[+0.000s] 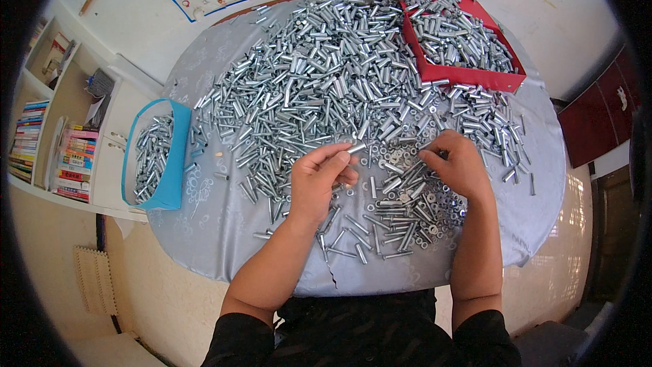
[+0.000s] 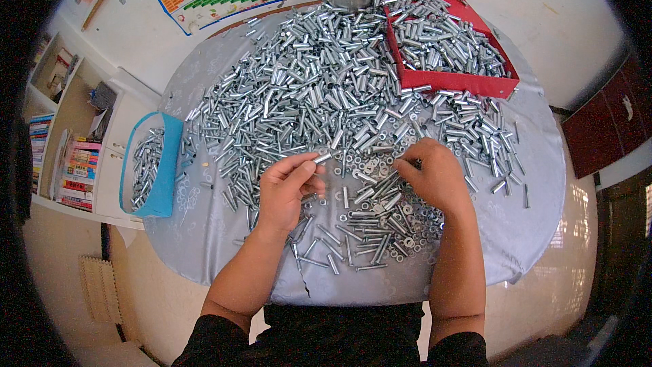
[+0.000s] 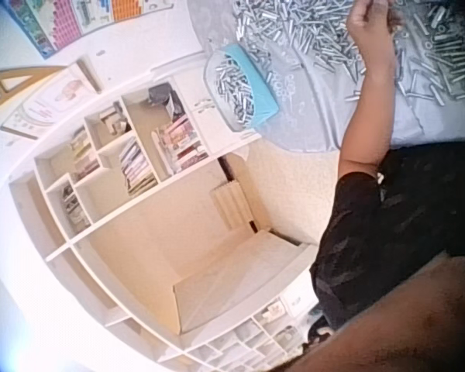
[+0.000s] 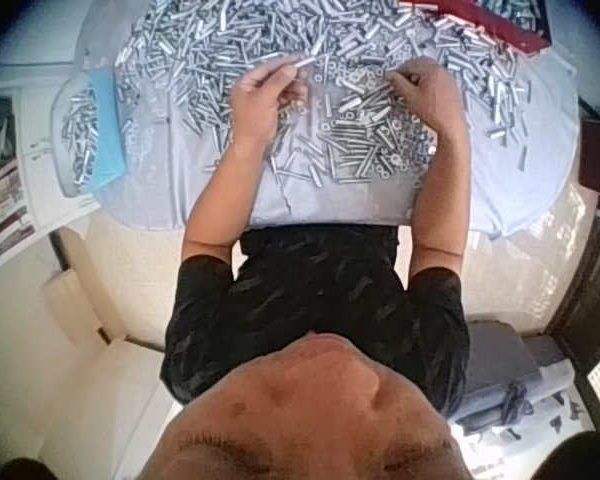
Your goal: The person repeatedly picks up a bolt and a washer from a large pile on a table. They insert the washer onto the bolt and tighten it by hand. The assembled fasteners are placed into a red container on the table.
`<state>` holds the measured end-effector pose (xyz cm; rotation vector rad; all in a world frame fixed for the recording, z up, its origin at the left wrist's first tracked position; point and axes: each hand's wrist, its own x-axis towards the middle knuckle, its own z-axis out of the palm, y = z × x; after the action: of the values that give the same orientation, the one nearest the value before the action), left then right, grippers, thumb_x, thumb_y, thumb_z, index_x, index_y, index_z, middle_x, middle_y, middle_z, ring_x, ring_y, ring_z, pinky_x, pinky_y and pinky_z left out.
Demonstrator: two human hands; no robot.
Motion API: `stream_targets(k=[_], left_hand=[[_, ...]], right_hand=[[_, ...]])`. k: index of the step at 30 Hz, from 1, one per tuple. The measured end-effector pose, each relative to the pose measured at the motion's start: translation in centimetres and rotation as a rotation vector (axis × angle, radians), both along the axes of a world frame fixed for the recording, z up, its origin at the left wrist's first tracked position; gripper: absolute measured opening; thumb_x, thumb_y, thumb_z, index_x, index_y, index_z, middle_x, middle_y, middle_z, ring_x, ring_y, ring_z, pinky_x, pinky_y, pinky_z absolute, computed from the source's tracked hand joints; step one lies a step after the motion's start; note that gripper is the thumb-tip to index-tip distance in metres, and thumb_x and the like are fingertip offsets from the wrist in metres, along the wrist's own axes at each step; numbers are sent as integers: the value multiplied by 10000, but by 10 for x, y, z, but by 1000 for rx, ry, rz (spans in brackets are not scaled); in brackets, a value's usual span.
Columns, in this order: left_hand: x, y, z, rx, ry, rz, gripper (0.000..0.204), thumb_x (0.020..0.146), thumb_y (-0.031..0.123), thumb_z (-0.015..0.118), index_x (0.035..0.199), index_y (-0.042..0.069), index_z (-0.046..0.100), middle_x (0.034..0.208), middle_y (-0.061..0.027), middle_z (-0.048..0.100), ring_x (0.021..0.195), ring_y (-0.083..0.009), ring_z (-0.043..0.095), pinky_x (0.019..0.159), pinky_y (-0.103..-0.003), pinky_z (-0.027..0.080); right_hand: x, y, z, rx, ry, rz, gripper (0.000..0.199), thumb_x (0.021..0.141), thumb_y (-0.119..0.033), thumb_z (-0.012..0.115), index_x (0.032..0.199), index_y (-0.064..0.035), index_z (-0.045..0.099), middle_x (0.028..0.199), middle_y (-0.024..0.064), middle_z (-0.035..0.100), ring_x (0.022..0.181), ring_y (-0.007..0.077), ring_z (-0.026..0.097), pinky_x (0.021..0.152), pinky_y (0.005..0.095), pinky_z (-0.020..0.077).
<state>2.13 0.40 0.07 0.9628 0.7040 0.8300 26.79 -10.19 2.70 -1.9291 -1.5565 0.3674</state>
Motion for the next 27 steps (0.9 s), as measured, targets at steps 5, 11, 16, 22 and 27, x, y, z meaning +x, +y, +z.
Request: stream_targets(k=[5,11,16,22,27], left_hand=[[0,0,0,0,3,0,227,907,79,616,1102,-32,648,905,-130,695,682,-152,665,614,-281,553],[0,0,-2,2,-5,4,220,908,67,610,1099,-37,646,909,-139,695,663,-157,666,599,-298,568],[1,-1,-2,6,-14,-6,216,908,64,608,1094,-40,645,908,-147,693,663,-168,666,588,-302,558],[1,-1,-2,-3,-22,-10,215,907,63,611,1092,-39,646,908,-145,693,672,-168,665,596,-302,555],[1,-2,-2,-2,-3,-12,220,905,70,620,1096,-33,650,909,-139,696,672,-163,664,610,-296,557]], right_hand=[[-15,8,-7,87,-34,63,123,763,-151,685,840,-55,691,825,133,620,787,331,613,706,414,493],[-20,9,-11,69,-99,99,123,765,-141,681,869,-75,693,839,112,603,803,321,614,709,415,498],[-23,14,-15,21,-127,135,123,754,-136,684,865,-87,700,833,99,599,808,310,615,708,411,495],[-29,14,-11,22,-131,107,102,753,-143,682,842,-95,701,827,90,599,817,302,616,717,407,495],[-28,17,-14,9,-142,138,107,755,-152,680,846,-102,704,837,94,601,828,309,614,722,416,492]])
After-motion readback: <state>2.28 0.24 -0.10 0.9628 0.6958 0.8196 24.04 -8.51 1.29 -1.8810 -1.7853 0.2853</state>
